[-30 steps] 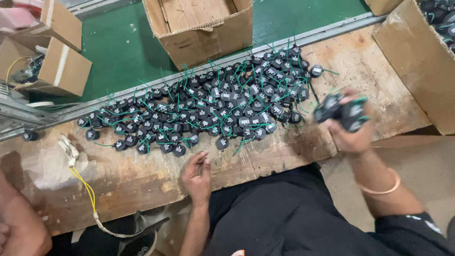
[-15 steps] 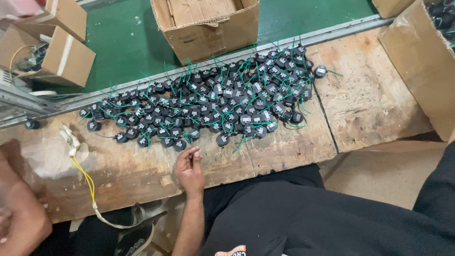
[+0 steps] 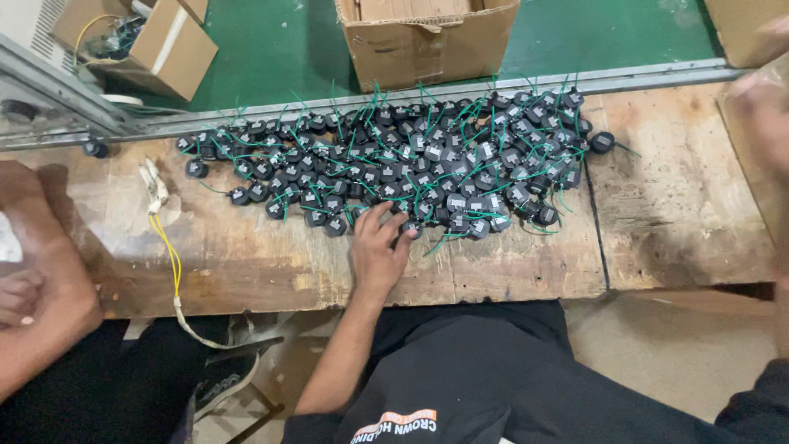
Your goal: The person picks up small black wired components one at a time from a large pile on the workbench, coils and secures the green wire of each component by hand, and places the finished unit back onto the bench in an accumulating group.
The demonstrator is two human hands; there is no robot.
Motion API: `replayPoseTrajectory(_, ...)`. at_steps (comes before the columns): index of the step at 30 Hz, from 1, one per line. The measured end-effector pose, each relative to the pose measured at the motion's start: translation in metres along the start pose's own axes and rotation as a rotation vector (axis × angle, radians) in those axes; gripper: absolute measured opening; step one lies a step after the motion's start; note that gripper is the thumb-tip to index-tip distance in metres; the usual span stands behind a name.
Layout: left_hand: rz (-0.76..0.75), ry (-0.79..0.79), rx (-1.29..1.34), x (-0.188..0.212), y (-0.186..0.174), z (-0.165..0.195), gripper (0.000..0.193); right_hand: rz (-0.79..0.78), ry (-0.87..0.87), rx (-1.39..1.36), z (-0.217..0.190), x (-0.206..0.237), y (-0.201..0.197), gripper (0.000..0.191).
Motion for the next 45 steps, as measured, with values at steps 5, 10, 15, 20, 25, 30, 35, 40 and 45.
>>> replayPoseTrajectory(5,-0.067,-0.197,-0.04,0.005,0.015,-0.009,0.031,-0.634,-0.034,-0.582,-0.064,0.135,0.082,0.046)
replayPoseTrajectory(10,0.039,-0.409,0.183,0.027,-0.006,-0.031,0.031,-0.684,0.169,-0.671,-0.072,0.216,0.136,0.05)
replayPoseTrajectory(15,0.142,-0.186,0.606,0.033,-0.02,-0.004,0.027,-0.639,0.618,-0.936,-0.094,0.235,0.177,0.072)
replayPoseTrajectory(20,-0.074,0.06,0.506,0.026,-0.004,0.044,0.027,-0.739,0.608,-0.595,-0.083,0.267,0.198,0.062)
replayPoseTrajectory(25,0.024,0.195,0.588,0.015,-0.012,0.054,0.022,-0.744,0.62,-0.553,-0.067,0.281,0.192,0.038)
replayPoseTrajectory(30,-0.121,0.016,0.664,0.027,-0.001,0.042,0.021,-0.563,0.602,-0.537,-0.071,0.28,0.195,0.038)
replayPoseTrajectory(35,-0.226,-0.648,1.005,0.051,0.025,0.018,0.02,-0.553,0.477,-0.449,-0.079,0.278,0.199,0.04)
replayPoseTrajectory(40,-0.02,-0.287,0.58,0.024,0.006,-0.011,0.017,-0.397,0.368,-0.574,-0.085,0.257,0.186,0.032)
replayPoseTrajectory(45,0.03,-0.022,-0.059,-0.009,0.005,-0.015,0.038,-0.36,0.292,-0.624,-0.094,0.247,0.184,0.031)
Point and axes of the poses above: each hand's wrist, its own x-axis away from the middle knuckle, its own y-axis out of the palm, z = x × y, the point moved 4 cm from there along -x, towards the middle knuckle, and after that the axes turned 10 degrees about z, right-handed, at the moved point
